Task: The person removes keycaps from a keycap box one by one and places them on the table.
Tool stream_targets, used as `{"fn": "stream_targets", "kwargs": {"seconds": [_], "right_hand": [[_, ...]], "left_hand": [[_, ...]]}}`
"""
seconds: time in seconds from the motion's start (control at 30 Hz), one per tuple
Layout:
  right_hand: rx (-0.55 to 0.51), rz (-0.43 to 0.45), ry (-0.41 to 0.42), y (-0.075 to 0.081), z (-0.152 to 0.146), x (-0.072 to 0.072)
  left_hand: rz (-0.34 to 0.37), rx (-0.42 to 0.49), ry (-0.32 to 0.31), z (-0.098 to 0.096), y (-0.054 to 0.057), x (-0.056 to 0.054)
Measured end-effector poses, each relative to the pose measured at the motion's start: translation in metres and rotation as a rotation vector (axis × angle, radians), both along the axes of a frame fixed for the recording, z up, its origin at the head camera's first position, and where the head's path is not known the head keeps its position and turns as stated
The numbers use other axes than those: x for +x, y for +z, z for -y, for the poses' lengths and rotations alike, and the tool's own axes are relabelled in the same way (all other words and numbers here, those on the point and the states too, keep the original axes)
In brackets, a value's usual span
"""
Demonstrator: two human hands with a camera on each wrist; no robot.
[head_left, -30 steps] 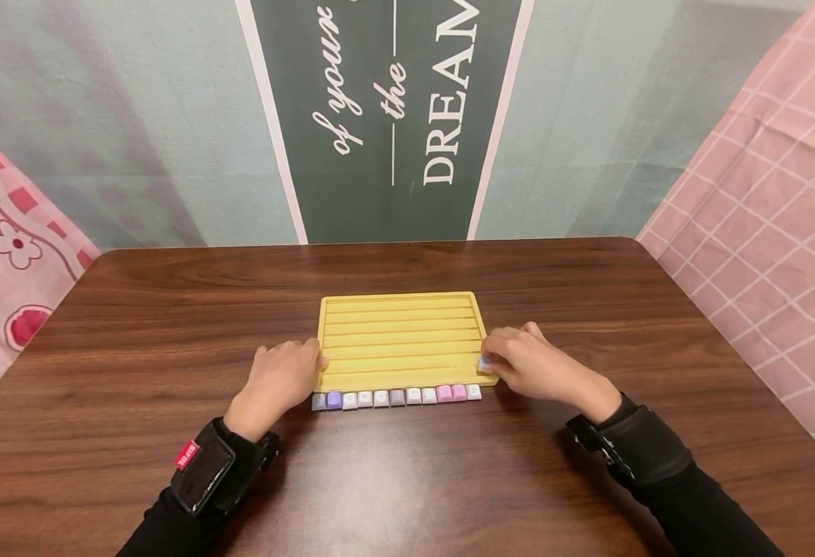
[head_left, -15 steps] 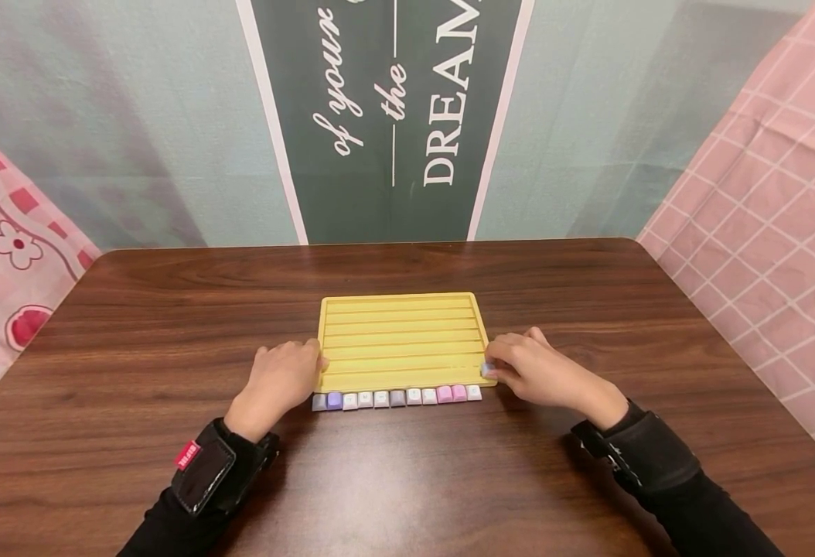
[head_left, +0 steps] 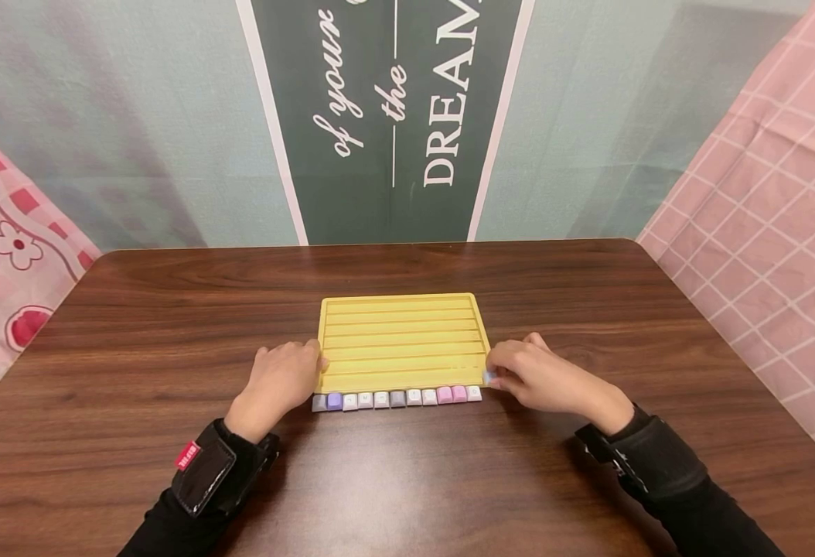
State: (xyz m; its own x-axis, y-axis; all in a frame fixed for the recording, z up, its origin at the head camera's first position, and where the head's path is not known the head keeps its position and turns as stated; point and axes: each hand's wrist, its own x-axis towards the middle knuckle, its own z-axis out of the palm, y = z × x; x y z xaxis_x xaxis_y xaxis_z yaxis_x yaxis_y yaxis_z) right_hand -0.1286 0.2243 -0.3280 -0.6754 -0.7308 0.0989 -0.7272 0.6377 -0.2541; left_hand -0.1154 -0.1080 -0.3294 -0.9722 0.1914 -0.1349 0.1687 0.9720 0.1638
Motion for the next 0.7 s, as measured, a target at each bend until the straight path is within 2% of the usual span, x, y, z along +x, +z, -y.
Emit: {"fn": "stream_targets", "kwargs": {"seconds": [0.7], "right_hand": [[-0.003, 0.069, 0.042, -0.0021, -0.002, 0.006]], "left_hand": [[0.011, -0.008, 0.003, -0.0006, -0.0001, -0.0007]]}}
